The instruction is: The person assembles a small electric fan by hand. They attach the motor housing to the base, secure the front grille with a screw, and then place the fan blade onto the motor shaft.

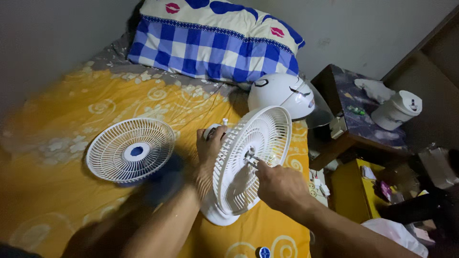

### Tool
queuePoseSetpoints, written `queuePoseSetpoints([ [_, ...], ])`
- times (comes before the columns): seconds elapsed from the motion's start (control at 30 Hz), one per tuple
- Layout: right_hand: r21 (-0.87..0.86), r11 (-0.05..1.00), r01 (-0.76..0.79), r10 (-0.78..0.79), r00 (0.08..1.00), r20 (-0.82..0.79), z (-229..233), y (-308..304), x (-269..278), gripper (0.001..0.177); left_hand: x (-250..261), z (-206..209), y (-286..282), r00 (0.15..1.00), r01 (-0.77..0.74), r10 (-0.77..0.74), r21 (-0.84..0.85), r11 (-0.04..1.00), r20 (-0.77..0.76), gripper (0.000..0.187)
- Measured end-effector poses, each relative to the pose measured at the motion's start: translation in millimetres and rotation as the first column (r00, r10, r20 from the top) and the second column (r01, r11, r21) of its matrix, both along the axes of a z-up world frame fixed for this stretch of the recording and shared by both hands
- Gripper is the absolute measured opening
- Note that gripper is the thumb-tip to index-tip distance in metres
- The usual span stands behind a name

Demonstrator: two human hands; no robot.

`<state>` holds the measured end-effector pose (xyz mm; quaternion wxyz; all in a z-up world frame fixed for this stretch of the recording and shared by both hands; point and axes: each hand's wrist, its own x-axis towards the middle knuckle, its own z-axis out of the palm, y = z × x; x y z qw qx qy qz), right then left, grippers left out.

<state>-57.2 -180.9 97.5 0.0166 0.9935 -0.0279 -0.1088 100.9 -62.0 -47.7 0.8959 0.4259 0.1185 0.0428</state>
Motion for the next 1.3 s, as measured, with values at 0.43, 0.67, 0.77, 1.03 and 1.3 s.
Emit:
queuePoseSetpoints([
  [0.43, -0.023, 0.99, -0.139, 0.14, 0.986, 0.087, -9.3, -31.9, -1.6, 0.029, -7.0, 5.3, 29.7, 0.985, 0.022, -0.147, 0.773, 0.635, 0.092, 0.048],
  [0.67, -0.246, 0.887, -0.391, 0.458, 0.819, 0.347, -13.9, -41.0, -5.9, 0.039, 22.5, -22.3, 40.9, 0.966, 0.241, -0.258, 0.344, 0.908, 0.004, 0.061],
  [0.77, -0.155, 0.959, -0.236, 0.242, 0.97, 0.02, -16.1, -36.1, 1.0, 0.032, 15.8, -34.1, 44.5, 0.78, -0.409, -0.189, 0.714, 0.569, 0.597, 0.035],
  [1.03, -0.192, 0.945, -0.265, 0.257, 0.964, -0.067, -4.9, -38.1, 11.1, 0.038, -29.4, 16.2, 47.6, 0.973, 0.202, -0.231, 0.508, 0.837, -0.006, 0.055],
  [1.3, -0.109, 0.972, -0.21, 0.217, 0.975, 0.055, -14.9, -36.8, 6.5, 0.037, -31.8, 25.6, 54.8, 0.972, 0.179, -0.235, 0.619, 0.765, 0.009, 0.056],
])
